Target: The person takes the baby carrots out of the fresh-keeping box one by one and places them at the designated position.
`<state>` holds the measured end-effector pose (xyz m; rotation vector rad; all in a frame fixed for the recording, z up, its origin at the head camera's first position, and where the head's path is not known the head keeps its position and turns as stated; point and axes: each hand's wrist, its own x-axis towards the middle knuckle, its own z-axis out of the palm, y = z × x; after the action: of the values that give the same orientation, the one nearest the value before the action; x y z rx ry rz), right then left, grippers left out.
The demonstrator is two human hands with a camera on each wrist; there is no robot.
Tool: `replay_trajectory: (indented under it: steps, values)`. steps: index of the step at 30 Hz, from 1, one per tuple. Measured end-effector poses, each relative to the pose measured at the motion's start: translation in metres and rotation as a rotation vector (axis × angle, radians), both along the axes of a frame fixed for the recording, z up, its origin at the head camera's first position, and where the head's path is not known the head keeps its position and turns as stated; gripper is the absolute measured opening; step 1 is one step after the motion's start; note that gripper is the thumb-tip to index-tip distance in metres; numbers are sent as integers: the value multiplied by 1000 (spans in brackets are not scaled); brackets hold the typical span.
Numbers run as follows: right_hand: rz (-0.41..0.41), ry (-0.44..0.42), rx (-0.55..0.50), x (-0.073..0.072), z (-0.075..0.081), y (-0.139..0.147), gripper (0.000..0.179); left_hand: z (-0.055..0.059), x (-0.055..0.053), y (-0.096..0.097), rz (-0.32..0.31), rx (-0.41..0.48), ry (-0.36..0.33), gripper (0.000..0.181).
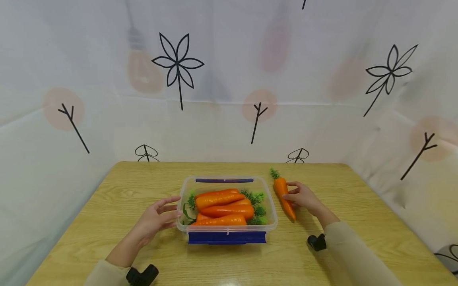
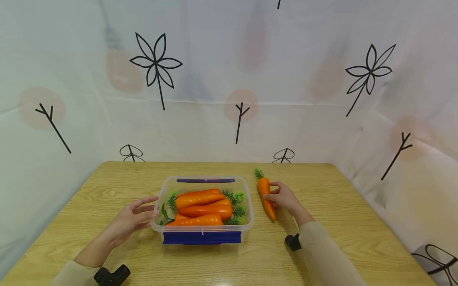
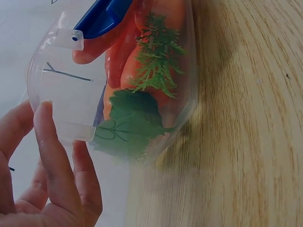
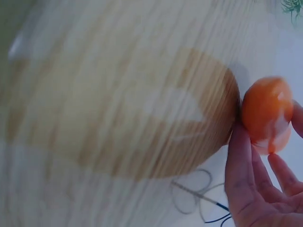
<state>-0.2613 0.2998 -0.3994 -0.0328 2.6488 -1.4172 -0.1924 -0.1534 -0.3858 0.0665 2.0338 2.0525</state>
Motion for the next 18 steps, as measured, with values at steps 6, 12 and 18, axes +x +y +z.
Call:
replay_trajectory:
  steps: [6, 12, 18]
  values:
    - [11, 9, 59, 0, 2, 1, 66, 0, 0, 0, -7, -7, 8, 62]
    - [24, 22, 12, 2, 6, 3, 65, 0, 0, 0, 0, -10, 2, 62]
    - [56, 62, 9, 2, 15, 6, 60, 0, -1, 0, 1, -7, 5, 62]
